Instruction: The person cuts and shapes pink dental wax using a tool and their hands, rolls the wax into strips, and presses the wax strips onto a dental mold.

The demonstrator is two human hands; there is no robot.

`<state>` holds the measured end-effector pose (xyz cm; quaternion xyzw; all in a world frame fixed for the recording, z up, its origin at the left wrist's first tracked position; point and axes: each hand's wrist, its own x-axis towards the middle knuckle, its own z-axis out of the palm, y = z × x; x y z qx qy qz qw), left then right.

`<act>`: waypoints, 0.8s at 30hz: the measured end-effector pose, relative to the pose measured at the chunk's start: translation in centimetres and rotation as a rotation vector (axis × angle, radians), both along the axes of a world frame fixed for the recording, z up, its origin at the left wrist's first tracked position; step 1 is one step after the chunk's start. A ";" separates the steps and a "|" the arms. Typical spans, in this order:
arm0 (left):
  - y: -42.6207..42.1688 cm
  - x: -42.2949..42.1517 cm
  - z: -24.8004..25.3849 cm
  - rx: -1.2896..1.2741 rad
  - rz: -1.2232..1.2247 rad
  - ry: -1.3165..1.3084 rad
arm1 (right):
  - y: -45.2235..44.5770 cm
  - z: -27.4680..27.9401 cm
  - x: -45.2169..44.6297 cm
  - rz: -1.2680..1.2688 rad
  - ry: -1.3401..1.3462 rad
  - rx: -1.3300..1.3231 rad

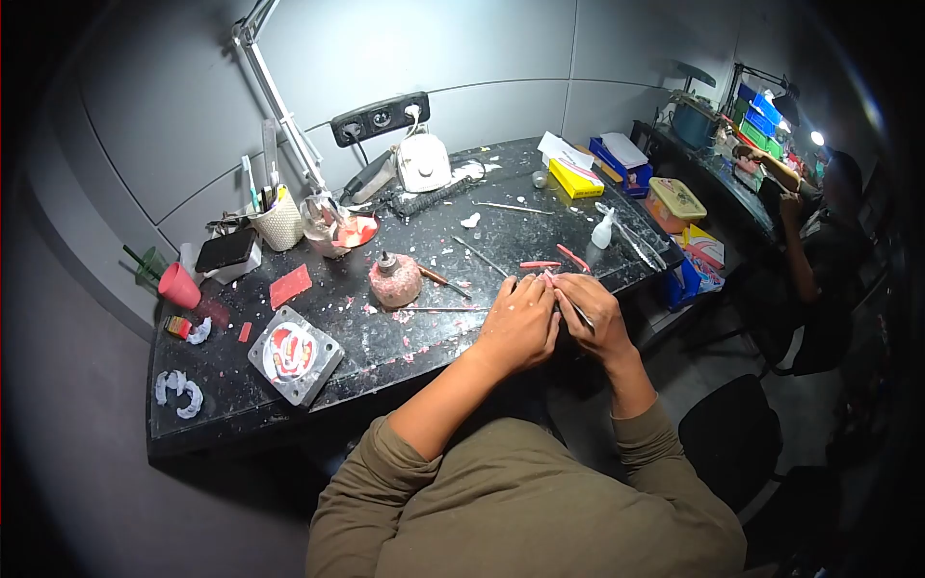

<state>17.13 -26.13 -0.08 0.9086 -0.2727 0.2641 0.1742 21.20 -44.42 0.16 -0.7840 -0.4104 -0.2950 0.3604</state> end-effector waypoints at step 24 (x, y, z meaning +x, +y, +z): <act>-0.5 1.3 -0.8 0.028 0.067 -0.042 | -2.0 0.2 -1.6 -0.022 0.005 -0.094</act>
